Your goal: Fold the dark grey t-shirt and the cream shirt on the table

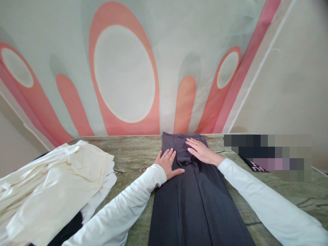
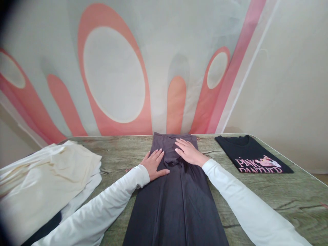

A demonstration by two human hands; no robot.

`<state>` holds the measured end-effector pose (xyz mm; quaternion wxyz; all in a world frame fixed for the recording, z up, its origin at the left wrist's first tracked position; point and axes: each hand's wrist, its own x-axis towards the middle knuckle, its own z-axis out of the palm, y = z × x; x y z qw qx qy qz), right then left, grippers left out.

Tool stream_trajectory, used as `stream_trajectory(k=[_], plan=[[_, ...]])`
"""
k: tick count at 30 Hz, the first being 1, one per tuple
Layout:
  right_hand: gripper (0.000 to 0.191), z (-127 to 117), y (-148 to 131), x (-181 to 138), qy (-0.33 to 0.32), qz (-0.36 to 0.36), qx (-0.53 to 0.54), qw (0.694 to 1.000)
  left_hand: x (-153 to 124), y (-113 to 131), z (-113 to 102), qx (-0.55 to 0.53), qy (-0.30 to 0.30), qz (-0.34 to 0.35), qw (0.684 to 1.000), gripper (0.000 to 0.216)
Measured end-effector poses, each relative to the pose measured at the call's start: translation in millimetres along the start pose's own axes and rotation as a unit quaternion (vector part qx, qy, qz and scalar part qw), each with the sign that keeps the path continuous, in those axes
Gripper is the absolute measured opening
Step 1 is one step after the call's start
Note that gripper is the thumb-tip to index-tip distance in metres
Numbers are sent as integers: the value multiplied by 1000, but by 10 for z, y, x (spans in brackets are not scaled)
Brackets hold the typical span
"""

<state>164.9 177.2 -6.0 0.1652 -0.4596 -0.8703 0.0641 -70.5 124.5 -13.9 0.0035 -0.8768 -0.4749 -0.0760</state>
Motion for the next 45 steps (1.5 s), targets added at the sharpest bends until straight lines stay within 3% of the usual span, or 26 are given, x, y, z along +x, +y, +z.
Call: stream_trajectory(k=[3, 9, 13, 20, 25, 37, 41, 45], plan=[[45, 34, -127, -30, -36, -51, 37, 997, -29, -38, -11, 0, 1, -8, 1000, 74], [48, 88, 75, -210, 24, 67, -38, 997, -233, -230, -55, 12, -13, -41, 999, 64], [51, 51, 66, -453, 20, 72, -30, 997, -442, -166, -147, 30, -4, -27, 999, 55], [56, 76, -198, -877, -16, 91, -46, 995, -751, 293, -262, -4, -28, 113, 993, 50], [53, 0, -443, -1041, 8, 70, -66, 995, -922, 445, -269, -10, -21, 122, 992, 54], [51, -260, -1273, -1603, -70, -17, 49, 996, -1041, 508, -353, -30, -12, 112, 993, 69], [41, -342, -1369, -1558, -60, -39, 98, 993, -1031, 516, -380, -47, -24, 118, 992, 75], [36, -282, -1230, -1196, -16, -52, 95, 994, -992, 457, -378, -67, -29, 106, 992, 61]])
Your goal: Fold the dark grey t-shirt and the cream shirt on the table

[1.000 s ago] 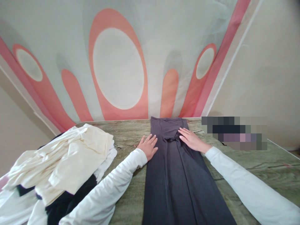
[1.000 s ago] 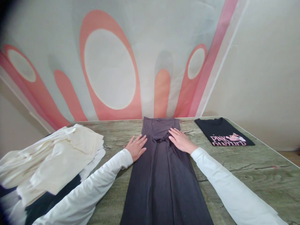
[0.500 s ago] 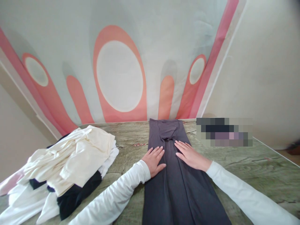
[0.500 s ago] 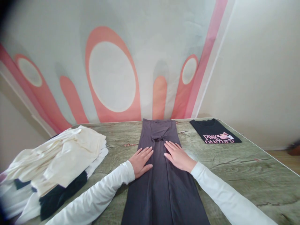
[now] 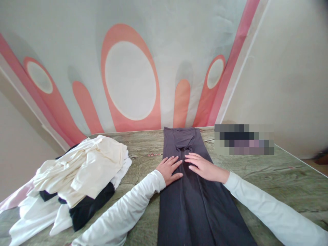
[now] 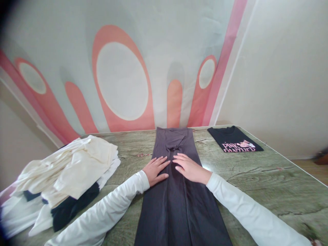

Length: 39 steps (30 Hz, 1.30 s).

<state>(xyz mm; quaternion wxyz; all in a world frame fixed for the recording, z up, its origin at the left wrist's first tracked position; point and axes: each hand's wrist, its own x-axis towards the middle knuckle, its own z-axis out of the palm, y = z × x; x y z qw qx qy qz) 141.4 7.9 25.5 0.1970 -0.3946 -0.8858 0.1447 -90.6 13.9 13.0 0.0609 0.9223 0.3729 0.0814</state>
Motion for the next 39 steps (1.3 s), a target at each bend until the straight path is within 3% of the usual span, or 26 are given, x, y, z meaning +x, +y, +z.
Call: stream_trajectory(k=[5, 8, 11, 13, 21, 31, 35, 39], plan=[[35, 14, 469, 604, 88, 22, -51, 995, -15, -137, 22, 15, 24, -52, 998, 54], [47, 37, 775, 900, 112, 152, -66, 980, -59, -164, 20, 25, 22, -40, 999, 57], [66, 128, 1029, 1077, 68, 318, -56, 944, -87, -152, 13, 30, 17, -34, 999, 61], [74, 213, 1146, 1134, 29, 364, -54, 929, -90, -138, 16, 33, 17, -37, 999, 62], [79, 336, 1321, 1304, -22, 356, -80, 931, -36, -183, 56, 50, 22, -70, 996, 64], [76, 354, 1425, 1656, -29, 376, -112, 919, 198, -680, 100, 93, 17, -102, 990, 55], [73, 347, 1437, 1668, -7, 363, -107, 926, 228, -575, 75, 98, 12, -47, 994, 45], [65, 278, 1402, 1559, 60, 322, -92, 940, 223, -421, 94, 82, -2, -23, 996, 48]])
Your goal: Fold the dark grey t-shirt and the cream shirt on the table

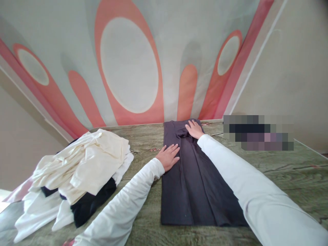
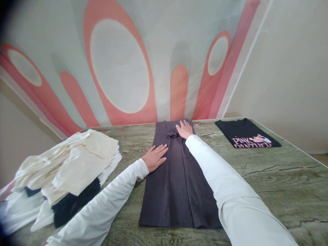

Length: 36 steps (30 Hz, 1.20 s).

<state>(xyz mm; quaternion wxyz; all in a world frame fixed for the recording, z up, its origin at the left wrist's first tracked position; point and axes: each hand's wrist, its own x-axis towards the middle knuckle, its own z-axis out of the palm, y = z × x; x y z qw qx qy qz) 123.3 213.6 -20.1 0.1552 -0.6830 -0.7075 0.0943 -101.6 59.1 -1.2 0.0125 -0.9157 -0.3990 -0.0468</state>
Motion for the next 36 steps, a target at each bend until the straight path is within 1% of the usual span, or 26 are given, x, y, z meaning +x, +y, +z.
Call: stream_trajectory(k=[3, 5, 8, 11, 14, 20, 23, 25, 27, 30, 33, 36], plan=[[63, -67, 103, -231, 17, -61, -15, 998, -5, 35, 17, -2, 4, -4, 1000, 54], [65, -95, 193, -477, 3, -97, -45, 994, -5, 31, 28, -1, 8, -6, 1000, 56], [70, -123, 310, -884, -35, -127, -72, 989, -5, 21, 41, 7, 15, -4, 1000, 56], [72, -152, 352, -1138, -40, -150, -90, 984, 6, 8, 55, 18, 22, -2, 1000, 56], [74, -173, 328, -1136, -38, -145, -100, 984, 55, -38, 75, 30, 26, -8, 999, 56], [73, -177, 269, -820, -42, -125, -104, 986, 318, -255, 118, 36, 0, -25, 999, 58], [70, -186, 261, -748, -28, -130, -106, 985, 452, -353, 123, 35, -15, -27, 999, 56], [67, -199, 256, -758, -11, -141, -107, 984, 504, -383, 122, 35, -21, -31, 999, 54], [63, -221, 245, -821, -6, -165, -105, 981, 511, -379, 118, 35, -24, -36, 998, 53], [62, -271, 216, -1025, -34, -230, -88, 968, 432, -311, 101, 32, -22, -41, 998, 51], [62, -343, 173, -1340, -60, -284, -62, 955, 254, -182, 66, 21, -15, -26, 999, 50], [61, -416, 126, -1690, -72, -308, -43, 948, 12, -12, 16, 10, -9, 5, 1000, 50]])
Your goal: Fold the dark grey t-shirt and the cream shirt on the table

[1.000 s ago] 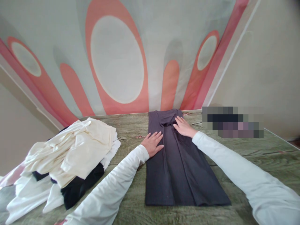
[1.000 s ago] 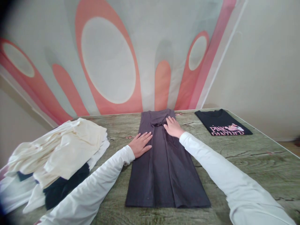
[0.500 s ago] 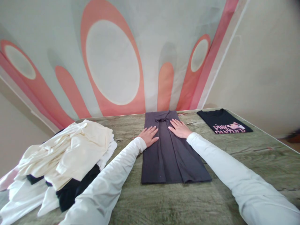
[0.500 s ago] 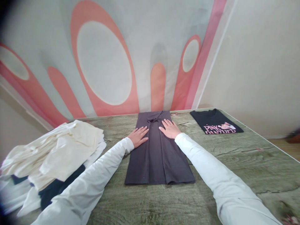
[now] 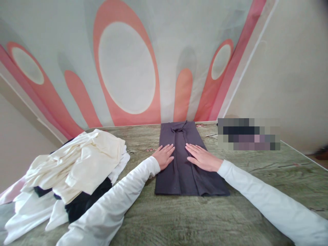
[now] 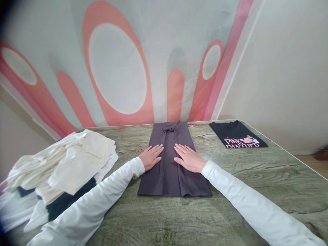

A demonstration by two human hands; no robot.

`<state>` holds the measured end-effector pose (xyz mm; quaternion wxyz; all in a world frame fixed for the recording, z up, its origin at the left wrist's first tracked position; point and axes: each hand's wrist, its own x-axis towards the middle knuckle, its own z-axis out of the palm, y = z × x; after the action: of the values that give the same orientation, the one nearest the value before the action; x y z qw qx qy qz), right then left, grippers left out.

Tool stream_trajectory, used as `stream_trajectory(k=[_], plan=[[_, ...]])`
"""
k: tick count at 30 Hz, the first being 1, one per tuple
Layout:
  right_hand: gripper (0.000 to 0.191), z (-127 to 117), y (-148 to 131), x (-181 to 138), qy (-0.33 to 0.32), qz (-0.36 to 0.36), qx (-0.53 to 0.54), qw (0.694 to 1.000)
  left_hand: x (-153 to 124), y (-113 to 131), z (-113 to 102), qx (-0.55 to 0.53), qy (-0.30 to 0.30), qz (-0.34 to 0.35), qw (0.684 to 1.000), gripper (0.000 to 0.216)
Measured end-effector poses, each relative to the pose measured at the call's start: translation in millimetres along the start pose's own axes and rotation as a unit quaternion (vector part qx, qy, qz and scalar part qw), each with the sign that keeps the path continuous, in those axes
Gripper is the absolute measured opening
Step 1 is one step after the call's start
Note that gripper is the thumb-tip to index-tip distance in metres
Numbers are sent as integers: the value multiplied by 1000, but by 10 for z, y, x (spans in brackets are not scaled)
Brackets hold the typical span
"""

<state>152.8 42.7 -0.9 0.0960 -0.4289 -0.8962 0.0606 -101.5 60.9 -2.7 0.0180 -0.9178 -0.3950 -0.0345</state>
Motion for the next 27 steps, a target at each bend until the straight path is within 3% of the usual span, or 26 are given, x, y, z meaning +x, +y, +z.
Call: stream_trajectory(k=[5, 10, 15, 19, 27], plan=[[61, -58, -294, -293, -12, -24, 22, 999, -375, 261, -67, -11, 5, 39, 999, 52], [53, -202, -336, -217, -40, -44, 65, 996, -563, 374, -96, -9, 2, 34, 999, 52], [35, -316, -336, 106, 2, -94, 88, 992, -561, 361, -132, -29, 12, 12, 999, 47], [24, -256, -420, 297, 37, -126, 82, 988, -507, 308, -137, -39, 17, -20, 999, 47], [22, -135, -496, 352, 83, -200, -77, 973, -511, 307, -73, -21, 26, -28, 999, 52]])
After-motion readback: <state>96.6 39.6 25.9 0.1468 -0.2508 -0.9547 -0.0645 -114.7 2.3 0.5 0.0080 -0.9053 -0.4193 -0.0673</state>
